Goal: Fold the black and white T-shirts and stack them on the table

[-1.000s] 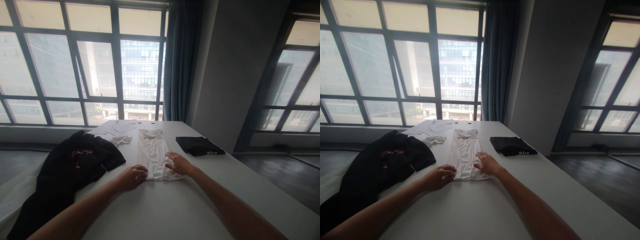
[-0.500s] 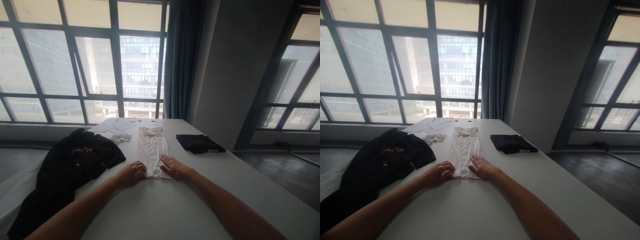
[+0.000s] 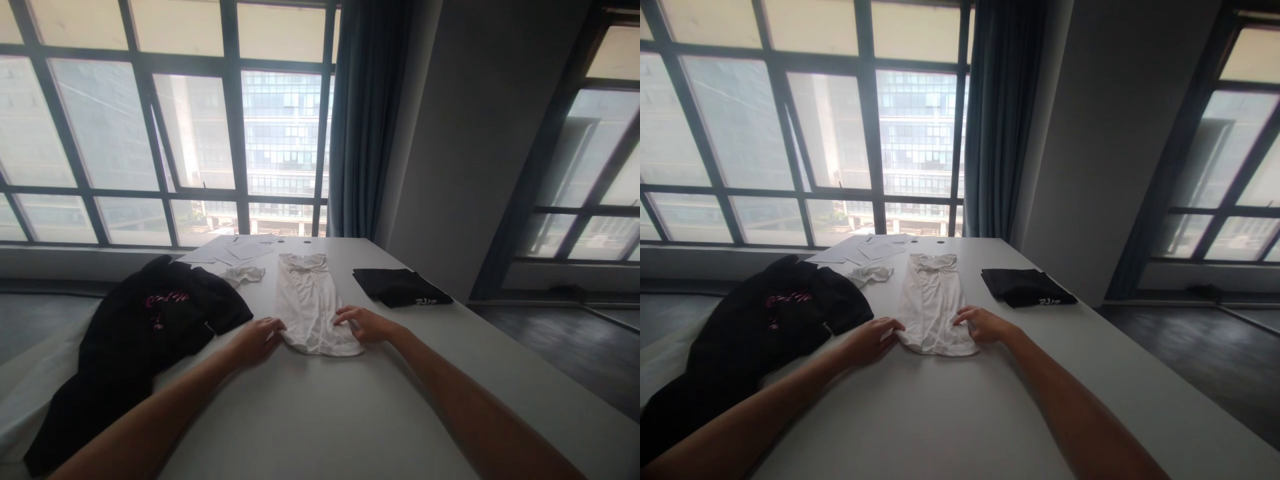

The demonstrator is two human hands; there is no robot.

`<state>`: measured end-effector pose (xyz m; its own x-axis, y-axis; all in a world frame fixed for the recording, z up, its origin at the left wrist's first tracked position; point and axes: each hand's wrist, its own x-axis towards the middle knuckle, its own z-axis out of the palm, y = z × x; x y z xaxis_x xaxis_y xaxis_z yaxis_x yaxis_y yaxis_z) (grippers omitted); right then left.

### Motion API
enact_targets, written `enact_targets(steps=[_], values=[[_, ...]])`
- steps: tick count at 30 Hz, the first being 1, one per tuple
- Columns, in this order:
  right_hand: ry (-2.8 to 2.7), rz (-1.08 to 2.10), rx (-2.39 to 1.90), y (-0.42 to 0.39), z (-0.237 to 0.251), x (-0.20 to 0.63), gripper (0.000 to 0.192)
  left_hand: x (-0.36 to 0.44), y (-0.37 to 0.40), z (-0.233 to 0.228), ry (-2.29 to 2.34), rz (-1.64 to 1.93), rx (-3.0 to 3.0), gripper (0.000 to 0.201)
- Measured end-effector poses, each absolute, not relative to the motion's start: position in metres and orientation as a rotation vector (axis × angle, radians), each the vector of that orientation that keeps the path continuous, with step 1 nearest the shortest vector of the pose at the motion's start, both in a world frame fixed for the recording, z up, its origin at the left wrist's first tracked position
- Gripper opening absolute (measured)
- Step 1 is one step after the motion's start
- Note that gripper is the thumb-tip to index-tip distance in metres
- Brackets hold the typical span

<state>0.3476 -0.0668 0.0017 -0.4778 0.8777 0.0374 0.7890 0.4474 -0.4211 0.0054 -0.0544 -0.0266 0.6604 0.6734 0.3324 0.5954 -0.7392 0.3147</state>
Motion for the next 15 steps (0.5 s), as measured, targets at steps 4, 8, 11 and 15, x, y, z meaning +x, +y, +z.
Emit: enact_targets(steps=[4,8,11,15], values=[[-2.413,0.548,-1.323,-0.063,-0.004,0.343,0.04,0.009,-0.052,-0.033,1.145,0.776,2.581,0.021],[-2.377,0.604,-1.185,-0.059,-0.015,0.334,0.027,0.013,-0.048,-0.04,1.108,0.884,2.532,0.022],[-2.375,0.666,-1.117,-0.06,-0.018,0.327,0.02,0.014,-0.044,-0.044,1.001,0.923,2.538,0.025],[-2.331,0.573,-1.128,-0.063,-0.006,0.328,0.014,0.009,-0.045,-0.037,0.967,0.875,2.5,0.025]])
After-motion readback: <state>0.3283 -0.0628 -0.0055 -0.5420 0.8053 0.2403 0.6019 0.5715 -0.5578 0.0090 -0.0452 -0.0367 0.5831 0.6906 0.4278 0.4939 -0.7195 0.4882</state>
